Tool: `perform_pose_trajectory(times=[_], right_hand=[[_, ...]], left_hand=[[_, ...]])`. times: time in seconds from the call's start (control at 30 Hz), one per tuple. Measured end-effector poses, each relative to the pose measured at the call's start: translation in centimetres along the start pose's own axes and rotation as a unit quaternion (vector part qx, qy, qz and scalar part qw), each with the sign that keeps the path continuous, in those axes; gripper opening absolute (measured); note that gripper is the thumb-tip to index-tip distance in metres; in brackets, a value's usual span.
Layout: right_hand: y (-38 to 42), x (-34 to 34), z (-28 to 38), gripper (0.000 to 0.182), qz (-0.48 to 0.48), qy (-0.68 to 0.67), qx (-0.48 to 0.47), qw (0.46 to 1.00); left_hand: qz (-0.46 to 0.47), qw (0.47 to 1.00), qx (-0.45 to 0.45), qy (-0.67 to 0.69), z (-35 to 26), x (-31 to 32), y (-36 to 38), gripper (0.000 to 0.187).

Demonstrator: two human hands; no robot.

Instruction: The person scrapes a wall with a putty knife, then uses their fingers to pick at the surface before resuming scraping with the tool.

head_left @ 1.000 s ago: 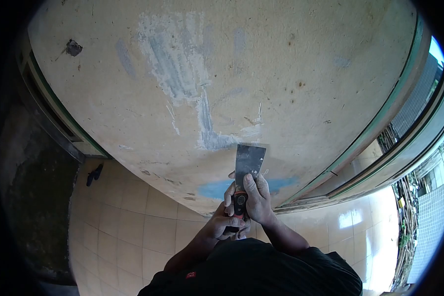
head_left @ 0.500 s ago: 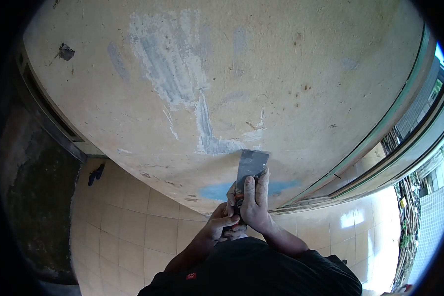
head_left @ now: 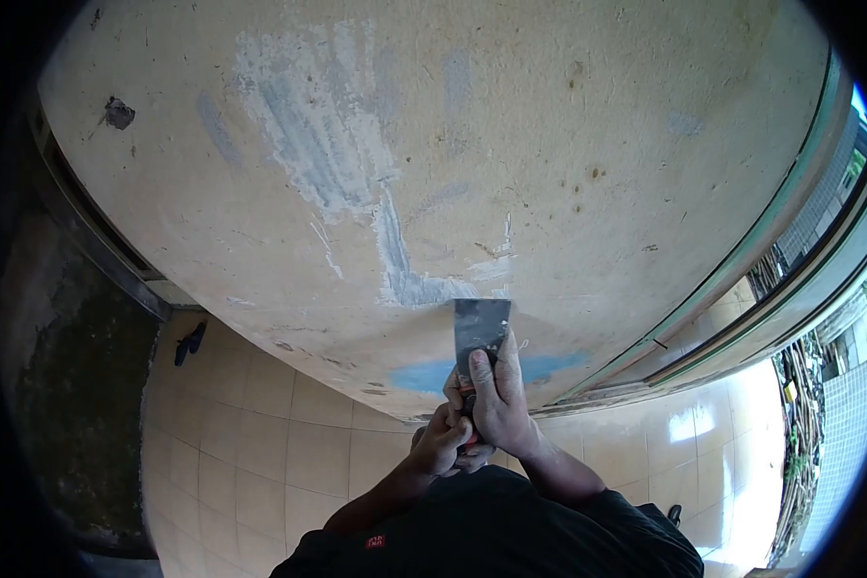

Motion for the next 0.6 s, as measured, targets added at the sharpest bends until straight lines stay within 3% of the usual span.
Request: perform_pose_trajectory(times=[0.13,0.23,0.27,0.37,0.47,0.6], right_hand=[[-0.2,-0.2,-0.6,0.054,-0.023,-0.020,0.047,0.998],[-0.5,1.9,-1.7,0.054,0.036,0.110,-0.024,0.993],[-0.5,2.2,-1.5,0.044,0.035,0.062,0.000,0.997],[-0.5,1.9,-0.8,0.041,0.032,0.069,0.022,0.997],[-0.2,1.2,0.0,0.042,-0.010,0.097,0.021,0.995],[-0.5,1.5,0.5,0.035,0.002,0.121,-0.008,0.993]], left_hand=[[-0.015,1.000,0.015,0.022,-0.3,0.5,0.7,0.038],[-0.010,0.994,0.082,0.070,-0.7,0.0,1.0,0.038],[-0.007,0.994,0.090,0.063,-0.9,0.0,1.0,0.036],[-0.034,0.998,0.050,0.027,-0.7,-0.1,1.2,0.034],[-0.021,0.997,0.070,0.019,-0.9,0.5,1.1,0.033],[-0.038,0.998,0.052,0.008,-0.8,0.1,0.7,0.034]])
Point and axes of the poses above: each hand's wrist, its own y-axis away from the middle knuckle, its own x-axis out of the palm, z = x × y, the point moved 7 cm from there along -y, towards the middle knuckle, and after that the axes turned 10 degrees about -z, right-handed, at the moved point
